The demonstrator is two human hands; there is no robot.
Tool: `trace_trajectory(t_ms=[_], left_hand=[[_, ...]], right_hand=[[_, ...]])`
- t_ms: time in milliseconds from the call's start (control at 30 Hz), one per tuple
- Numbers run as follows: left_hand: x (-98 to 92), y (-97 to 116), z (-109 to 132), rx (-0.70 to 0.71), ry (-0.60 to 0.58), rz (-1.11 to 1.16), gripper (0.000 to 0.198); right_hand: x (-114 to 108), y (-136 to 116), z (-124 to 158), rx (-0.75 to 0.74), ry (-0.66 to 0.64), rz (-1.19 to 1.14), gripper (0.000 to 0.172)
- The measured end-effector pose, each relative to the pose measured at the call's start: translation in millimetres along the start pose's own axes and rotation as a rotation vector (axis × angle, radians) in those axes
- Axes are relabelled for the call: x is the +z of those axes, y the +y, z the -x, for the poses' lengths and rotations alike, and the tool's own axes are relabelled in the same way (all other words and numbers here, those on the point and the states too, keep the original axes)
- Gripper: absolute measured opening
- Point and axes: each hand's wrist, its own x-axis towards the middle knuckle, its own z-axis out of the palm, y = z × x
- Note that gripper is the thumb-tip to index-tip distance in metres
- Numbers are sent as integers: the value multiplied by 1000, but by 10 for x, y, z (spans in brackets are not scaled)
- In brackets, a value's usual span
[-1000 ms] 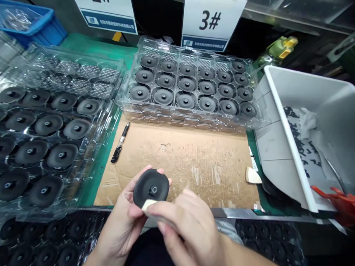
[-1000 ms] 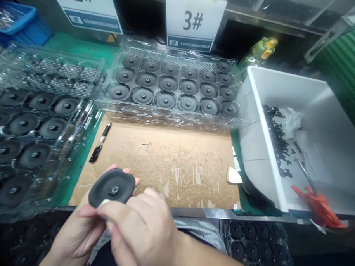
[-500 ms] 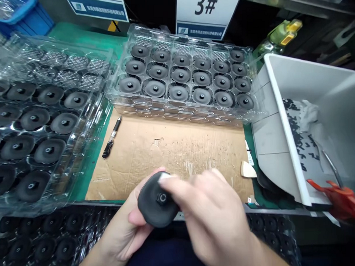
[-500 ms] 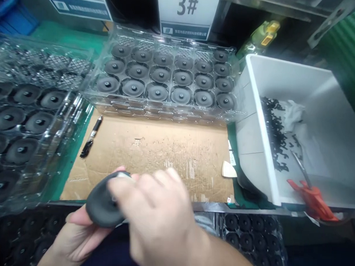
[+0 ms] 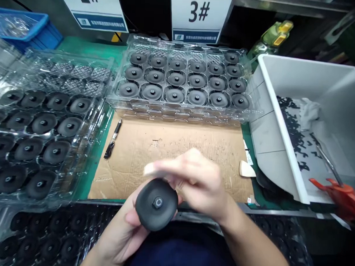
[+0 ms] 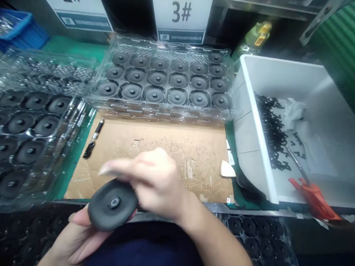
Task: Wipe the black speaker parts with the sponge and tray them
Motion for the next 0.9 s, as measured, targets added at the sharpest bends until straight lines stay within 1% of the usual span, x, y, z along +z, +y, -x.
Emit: trace_trajectory(t_ms=[33, 67, 100, 133, 167, 233, 267, 333, 367, 400, 433, 467, 500, 533, 567, 600, 633, 700, 733, 767, 800, 867, 900], left_hand=[[14, 10, 20, -11, -20, 20, 57], [20, 17, 40, -22, -39, 38, 58], [18, 21, 57, -28, -54, 50, 58], [8, 19, 70, -30, -62, 56, 58], [-6, 13, 78, -25, -64, 51, 57], [-34, -9, 84, -6, -63, 47, 57], [-40, -24, 85, 3, -60, 47, 57], [-30, -57, 87, 13, -50, 41, 56], [-15, -75, 91, 19, -45, 31, 54], [4, -94, 96, 25, -37, 18, 53], [24, -113, 104, 40, -28, 5, 51], [41, -131, 114, 57, -21, -5, 50], [53, -147, 126, 78, -17, -10, 49], [57, -159, 139, 92, -15, -15, 47], [56, -168, 152, 101, -11, -22, 44], [50, -172, 165, 112, -3, -34, 42], [44, -175, 177, 123, 11, -48, 41], [49, -181, 195, 162, 59, -64, 40], [65, -185, 202, 172, 66, -63, 40], [92, -191, 207, 171, 60, -57, 38], [127, -195, 211, 158, 40, -48, 36], [194, -193, 222, 127, 2, -42, 32], [215, -183, 230, 127, 5, -44, 31]], right_hand=[[8, 87, 64, 146, 86, 22, 24], [31, 174, 154, 280, 145, 52, 25], [73, 258, 266, 377, 166, 75, 26], [132, 335, 396, 429, 143, 84, 28], [202, 402, 533, 440, 91, 78, 29], [330, 495, 773, 417, -16, 63, 30], [367, 513, 851, 409, -43, 61, 29], [356, 468, 888, 425, -35, 66, 27], [312, 400, 849, 445, 2, 69, 26], [252, 300, 782, 455, 68, 71, 26], [189, 175, 698, 441, 142, 71, 27], [134, 33, 610, 385, 230, 60, 27], [95, -113, 530, 282, 297, 49, 29], [75, -248, 465, 143, 299, 36, 31], [73, -363, 417, 28, 254, 23, 30], [82, -449, 387, -53, 182, 10, 29], [97, -505, 369, -92, 95, -9, 28], [124, -543, 348, -66, -49, -28, 26], [134, -540, 334, -35, -84, -17, 26], [143, -533, 317, -17, -74, 10, 25], [150, -526, 299, -11, -27, 52, 26], [155, -523, 279, -41, 76, 114, 28], [148, -525, 287, -71, 88, 102, 29]])
